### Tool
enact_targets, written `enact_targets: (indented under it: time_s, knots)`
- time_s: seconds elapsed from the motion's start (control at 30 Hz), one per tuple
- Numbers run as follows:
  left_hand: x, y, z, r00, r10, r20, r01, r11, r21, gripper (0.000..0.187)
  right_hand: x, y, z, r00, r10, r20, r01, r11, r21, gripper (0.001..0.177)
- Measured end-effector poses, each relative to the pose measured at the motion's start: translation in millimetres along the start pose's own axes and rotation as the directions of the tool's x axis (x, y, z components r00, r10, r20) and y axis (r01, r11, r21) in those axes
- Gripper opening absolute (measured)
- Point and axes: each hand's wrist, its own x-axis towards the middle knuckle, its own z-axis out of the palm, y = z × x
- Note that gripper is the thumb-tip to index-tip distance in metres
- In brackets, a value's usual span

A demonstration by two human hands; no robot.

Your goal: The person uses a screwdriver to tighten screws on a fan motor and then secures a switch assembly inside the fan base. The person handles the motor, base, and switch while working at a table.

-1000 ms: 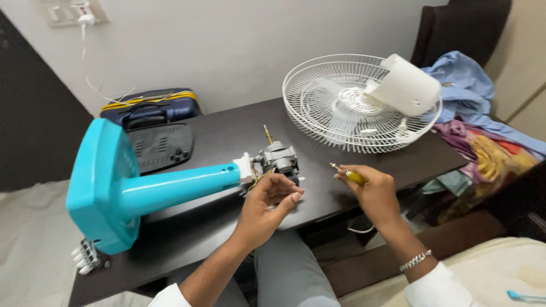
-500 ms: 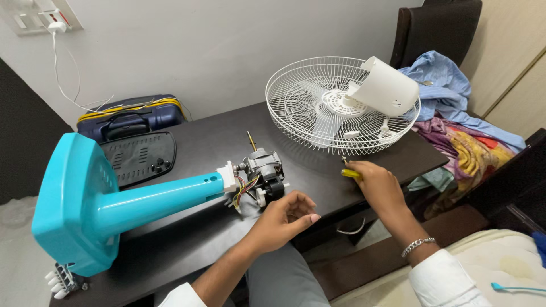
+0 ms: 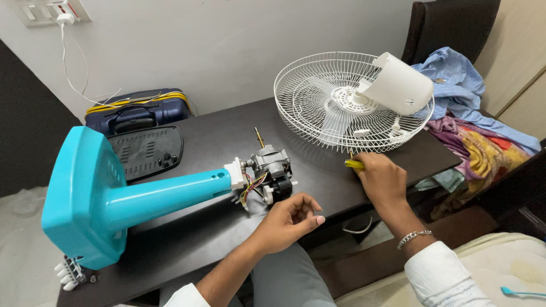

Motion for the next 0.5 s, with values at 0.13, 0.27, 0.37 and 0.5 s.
enact_targets:
  time_s: [0.13, 0.27, 0.37, 0.5]
  knots:
    - [-6.2, -1.4, -2.6, 0.995, 0.023, -0.092, -0.018, 0.999, 0.047, 0.019, 0.2, -3.2, 1.2, 0.999, 0.014, -0.033, -0.016, 0.999, -0.039, 0.019]
    - [-12.6, -0.2, -4.6, 0.985, 0.054, -0.162, -0.056, 0.998, -0.007, 0.01, -5.3, -15.9, 0.6, 0.997, 0.033, -0.067, -0.03, 0.998, 0.048, 0.025]
    - [-27.1, 10.7, -11.5, 0.972, 0.163, -0.168, -0.132, 0.974, 0.182, 0.022, -6.6, -31.6, 2.3, 0.989, 0.139, 0.048, -0.145, 0.972, 0.186, 0.035]
    - [-50.5, 39.6, -28.9, 0.926, 0.313, -0.212, -0.183, 0.862, 0.474, 0.033, 5.7, -54.7, 13.7, 0.895, 0.21, 0.393, -0.35, 0.877, 0.329, 0.057]
